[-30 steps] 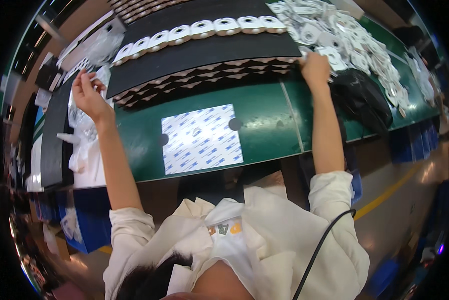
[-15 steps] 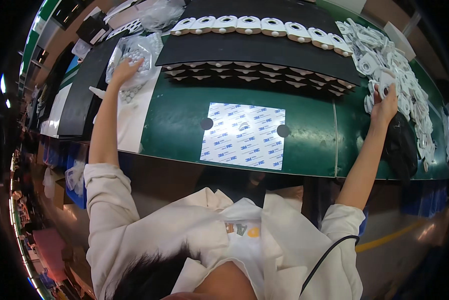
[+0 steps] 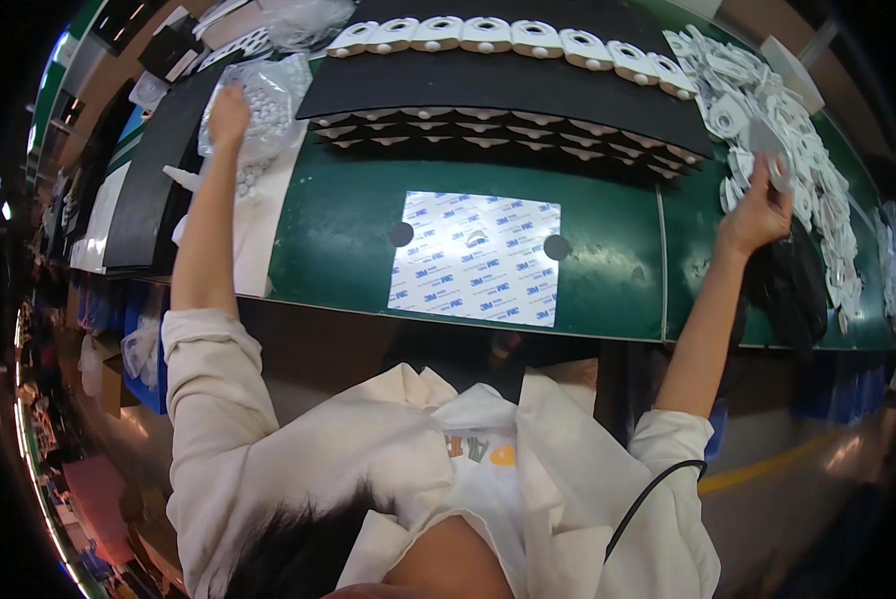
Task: Assembling and inspecting small white plastic components at a production line workstation.
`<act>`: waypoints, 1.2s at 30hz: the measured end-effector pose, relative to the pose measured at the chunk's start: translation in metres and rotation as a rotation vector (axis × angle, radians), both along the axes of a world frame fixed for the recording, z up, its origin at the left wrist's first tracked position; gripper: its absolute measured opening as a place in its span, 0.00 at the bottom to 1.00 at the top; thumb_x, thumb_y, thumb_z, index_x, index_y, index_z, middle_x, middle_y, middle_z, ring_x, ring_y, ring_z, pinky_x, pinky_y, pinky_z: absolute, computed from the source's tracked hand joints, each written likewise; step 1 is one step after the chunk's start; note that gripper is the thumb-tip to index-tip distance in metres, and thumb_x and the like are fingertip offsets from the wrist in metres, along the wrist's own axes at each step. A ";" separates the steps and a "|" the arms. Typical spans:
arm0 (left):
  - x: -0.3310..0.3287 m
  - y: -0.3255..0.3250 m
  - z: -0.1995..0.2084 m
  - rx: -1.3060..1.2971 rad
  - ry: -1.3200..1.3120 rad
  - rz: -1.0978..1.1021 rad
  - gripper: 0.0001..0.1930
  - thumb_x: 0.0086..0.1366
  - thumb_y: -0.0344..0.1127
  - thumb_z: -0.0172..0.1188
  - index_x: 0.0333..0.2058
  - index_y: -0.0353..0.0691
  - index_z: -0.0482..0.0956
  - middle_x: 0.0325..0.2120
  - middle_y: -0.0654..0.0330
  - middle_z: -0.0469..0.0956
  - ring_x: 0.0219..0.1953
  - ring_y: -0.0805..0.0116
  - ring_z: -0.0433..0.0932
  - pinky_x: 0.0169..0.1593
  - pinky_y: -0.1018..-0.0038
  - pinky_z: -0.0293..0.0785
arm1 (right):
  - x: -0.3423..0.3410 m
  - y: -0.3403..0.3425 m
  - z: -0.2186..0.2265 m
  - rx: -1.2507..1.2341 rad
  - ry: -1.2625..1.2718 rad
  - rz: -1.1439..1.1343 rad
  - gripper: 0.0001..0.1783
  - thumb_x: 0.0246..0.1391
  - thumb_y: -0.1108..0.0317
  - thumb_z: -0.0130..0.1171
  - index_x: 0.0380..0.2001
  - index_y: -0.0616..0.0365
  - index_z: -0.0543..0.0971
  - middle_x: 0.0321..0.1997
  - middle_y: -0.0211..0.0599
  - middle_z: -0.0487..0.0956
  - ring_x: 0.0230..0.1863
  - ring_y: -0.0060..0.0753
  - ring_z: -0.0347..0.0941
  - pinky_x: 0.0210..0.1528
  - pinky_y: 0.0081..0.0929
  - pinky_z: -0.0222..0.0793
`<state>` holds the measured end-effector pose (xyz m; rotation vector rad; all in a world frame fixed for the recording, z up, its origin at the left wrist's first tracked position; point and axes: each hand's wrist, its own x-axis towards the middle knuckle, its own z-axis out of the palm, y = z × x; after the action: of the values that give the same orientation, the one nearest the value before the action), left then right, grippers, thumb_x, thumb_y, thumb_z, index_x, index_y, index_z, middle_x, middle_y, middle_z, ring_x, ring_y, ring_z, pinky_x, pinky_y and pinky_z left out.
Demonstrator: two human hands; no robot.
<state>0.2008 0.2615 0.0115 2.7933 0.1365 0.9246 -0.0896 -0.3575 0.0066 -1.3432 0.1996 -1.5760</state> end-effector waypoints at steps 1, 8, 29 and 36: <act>0.012 0.029 0.008 -0.378 -0.062 0.006 0.18 0.62 0.45 0.43 0.35 0.34 0.73 0.32 0.48 0.76 0.33 0.51 0.76 0.37 0.59 0.70 | 0.004 0.019 0.001 -0.025 0.015 0.013 0.14 0.46 0.76 0.61 0.39 0.63 0.77 0.33 0.30 0.78 0.30 0.16 0.70 0.32 0.14 0.63; -0.085 -0.071 0.060 -2.114 0.279 -0.946 0.13 0.68 0.41 0.42 0.36 0.35 0.65 0.19 0.66 0.62 0.20 0.77 0.61 0.17 0.83 0.52 | -0.027 0.142 -0.003 -0.081 0.256 0.498 0.10 0.54 0.75 0.53 0.40 0.62 0.75 0.33 0.30 0.77 0.34 0.18 0.71 0.40 0.16 0.65; -0.200 -0.255 -0.010 -2.066 1.184 -1.030 0.17 0.62 0.39 0.54 0.47 0.39 0.68 0.28 0.63 0.69 0.20 0.82 0.60 0.14 0.89 0.49 | -0.034 0.215 -0.019 -0.163 0.917 1.055 0.08 0.56 0.72 0.51 0.39 0.61 0.70 0.33 0.28 0.74 0.33 0.14 0.69 0.36 0.13 0.66; -0.198 -0.252 -0.014 -2.073 1.084 -1.078 0.16 0.60 0.41 0.56 0.44 0.40 0.71 0.26 0.66 0.68 0.19 0.84 0.59 0.15 0.89 0.49 | -0.032 0.213 -0.023 -0.222 0.864 0.993 0.07 0.56 0.73 0.50 0.38 0.60 0.69 0.33 0.30 0.73 0.31 0.15 0.68 0.34 0.15 0.67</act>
<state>0.0028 0.0095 -0.0028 0.6970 -0.1789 -0.7742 -0.1220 -0.1447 -0.0169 -1.8241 -0.1297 -0.1515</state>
